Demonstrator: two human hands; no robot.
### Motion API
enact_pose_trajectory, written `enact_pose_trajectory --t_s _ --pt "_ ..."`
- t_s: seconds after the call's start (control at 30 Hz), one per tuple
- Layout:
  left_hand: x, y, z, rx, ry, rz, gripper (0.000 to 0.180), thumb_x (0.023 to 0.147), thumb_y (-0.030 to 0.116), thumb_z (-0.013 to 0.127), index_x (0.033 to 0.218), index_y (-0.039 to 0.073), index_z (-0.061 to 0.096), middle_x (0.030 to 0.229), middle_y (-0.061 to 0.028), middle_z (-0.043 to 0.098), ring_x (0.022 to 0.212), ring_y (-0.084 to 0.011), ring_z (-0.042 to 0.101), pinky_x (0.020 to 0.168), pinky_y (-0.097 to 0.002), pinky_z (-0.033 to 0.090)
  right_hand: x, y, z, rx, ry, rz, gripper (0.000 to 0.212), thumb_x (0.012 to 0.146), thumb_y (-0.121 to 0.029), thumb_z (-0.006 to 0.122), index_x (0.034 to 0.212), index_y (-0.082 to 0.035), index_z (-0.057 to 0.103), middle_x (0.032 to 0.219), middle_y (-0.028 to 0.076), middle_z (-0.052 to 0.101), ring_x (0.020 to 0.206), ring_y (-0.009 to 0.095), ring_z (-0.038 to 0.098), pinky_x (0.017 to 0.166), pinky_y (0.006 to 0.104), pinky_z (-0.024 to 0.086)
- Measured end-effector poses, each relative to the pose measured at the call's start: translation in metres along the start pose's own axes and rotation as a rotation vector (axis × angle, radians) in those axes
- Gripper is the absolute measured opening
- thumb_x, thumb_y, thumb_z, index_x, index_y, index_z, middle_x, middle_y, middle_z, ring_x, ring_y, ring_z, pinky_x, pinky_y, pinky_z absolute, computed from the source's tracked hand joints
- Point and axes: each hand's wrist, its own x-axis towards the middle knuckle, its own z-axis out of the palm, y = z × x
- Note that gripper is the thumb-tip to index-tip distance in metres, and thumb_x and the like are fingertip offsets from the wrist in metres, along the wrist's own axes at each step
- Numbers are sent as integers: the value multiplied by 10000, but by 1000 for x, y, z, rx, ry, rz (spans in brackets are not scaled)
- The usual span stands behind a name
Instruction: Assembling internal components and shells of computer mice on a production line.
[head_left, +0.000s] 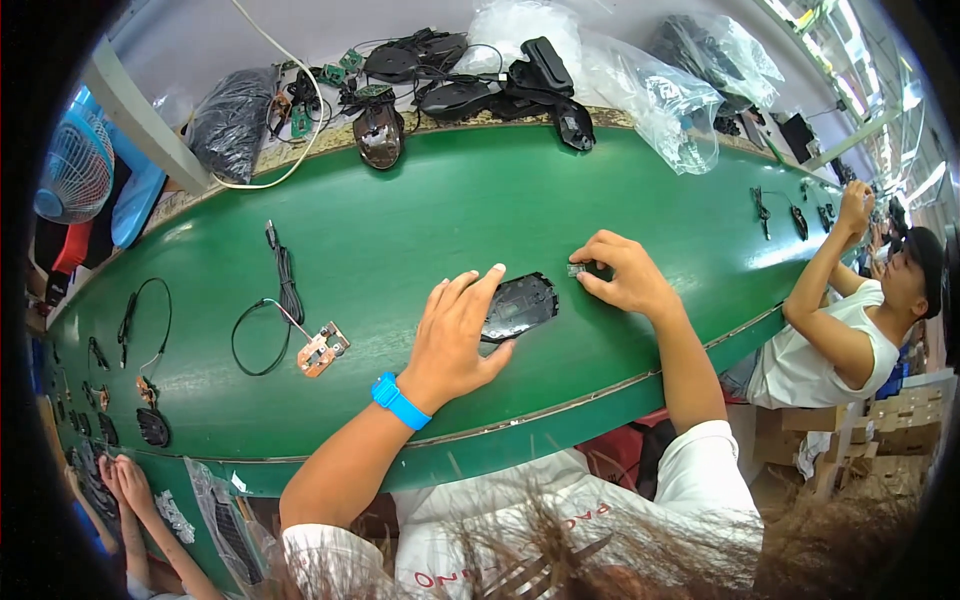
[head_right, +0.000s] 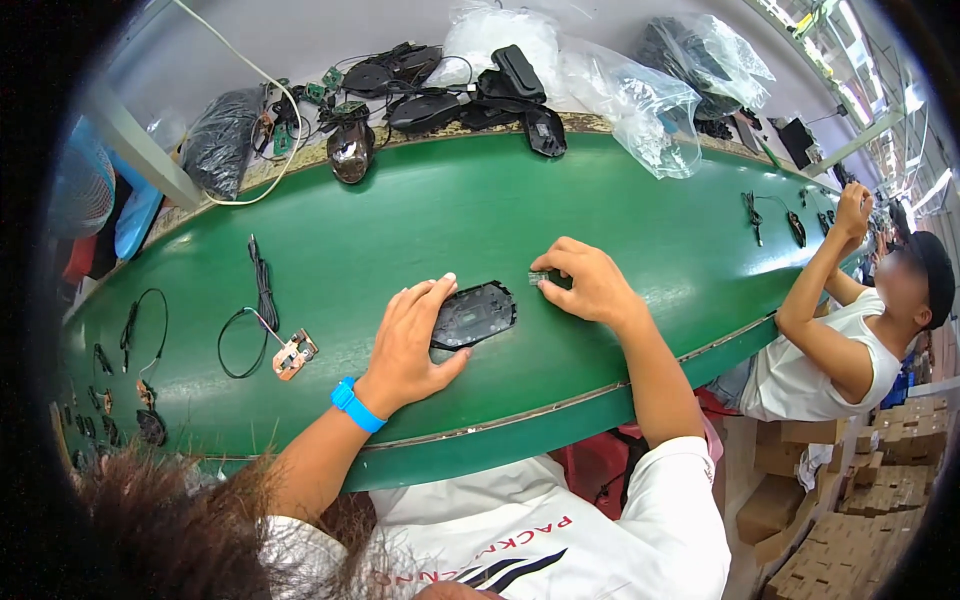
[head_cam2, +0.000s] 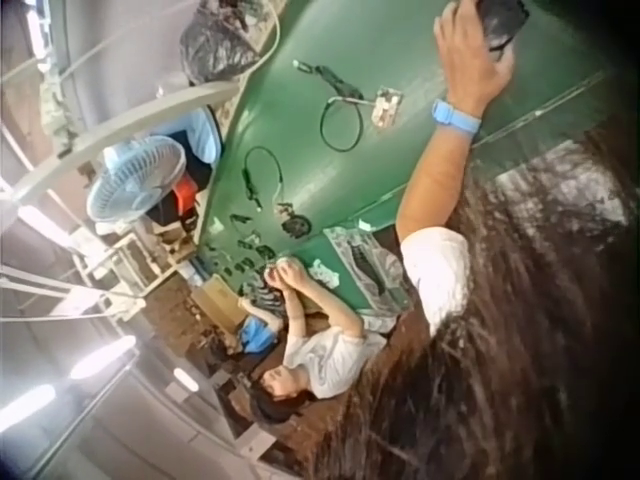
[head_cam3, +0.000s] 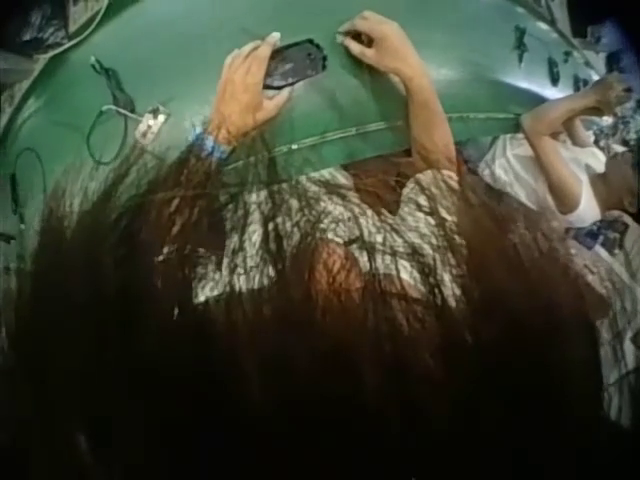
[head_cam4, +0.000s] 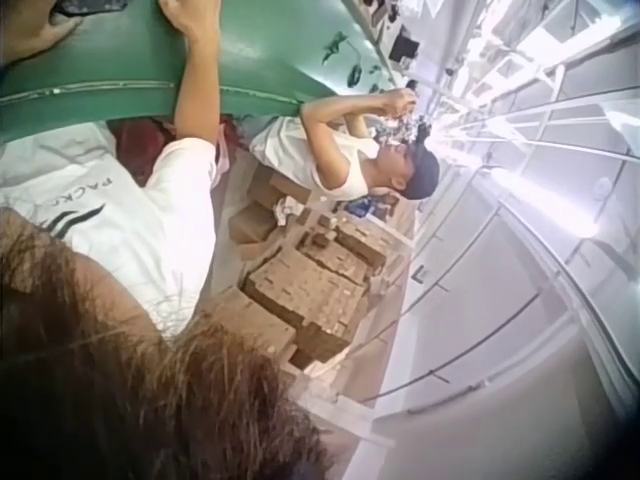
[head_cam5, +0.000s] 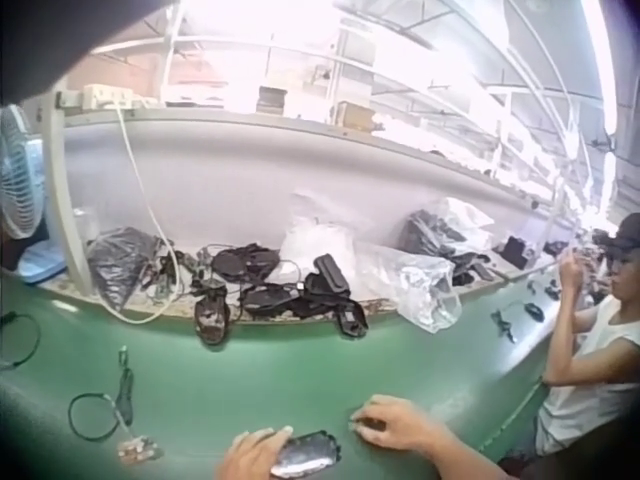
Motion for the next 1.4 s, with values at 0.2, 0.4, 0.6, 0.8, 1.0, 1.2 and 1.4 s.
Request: enact_pose_trajectory --t_s 0.2,0.4,0.6,0.8,1.0,1.2,1.4 --pt "2 1 1 6 20 -5 884 722 174 844 1497 24 446 1286 -188 575 1237 -386 544 1076 -499 436 2 2 3 -19 17 -72 165 854 -81 729 1016 -54 719 994 93 638 879 275 662 775 387 544" --pt "0 6 1 42 65 -66 882 719 178 853 1489 24 452 1229 -198 578 1179 -392 552 1031 -492 448 1 -3 3 -11 4 -23 173 839 -70 724 1008 -55 689 965 86 634 858 270 653 757 387 538" --pt "-6 29 -3 147 -128 -242 857 731 202 855 1477 28 469 1196 -193 573 1143 -381 561 984 -481 466 -2 -3 9 18 -11 -40 174 828 -74 709 996 -59 667 935 82 627 840 280 644 742 394 531" --pt "-19 27 9 -242 -266 193 854 732 175 831 1487 41 454 1232 -198 572 1161 -399 554 1004 -490 459 1 -12 16 16 -83 -142 184 843 -84 702 1024 -68 678 933 91 623 859 309 641 753 413 531" --pt "10 2 -16 64 39 52 803 691 104 773 1442 44 496 1337 -195 567 1239 -387 546 1098 -532 413 0 -13 18 42 -89 -256 232 845 -9 705 1073 -47 698 959 113 643 883 296 662 774 396 547" --pt "11 -2 -10 25 -85 83 770 691 108 781 1413 45 524 1306 -184 565 1247 -375 544 1117 -529 401 2 -9 15 37 13 -225 227 869 18 681 1083 -51 708 974 110 652 889 295 667 782 385 549" --pt "7 -1 -7 17 -78 89 671 697 127 802 1326 49 581 1197 -155 599 1191 -364 566 1085 -528 426 3 -6 13 85 65 -177 211 881 38 645 1061 -44 718 966 104 654 872 271 669 770 368 548"
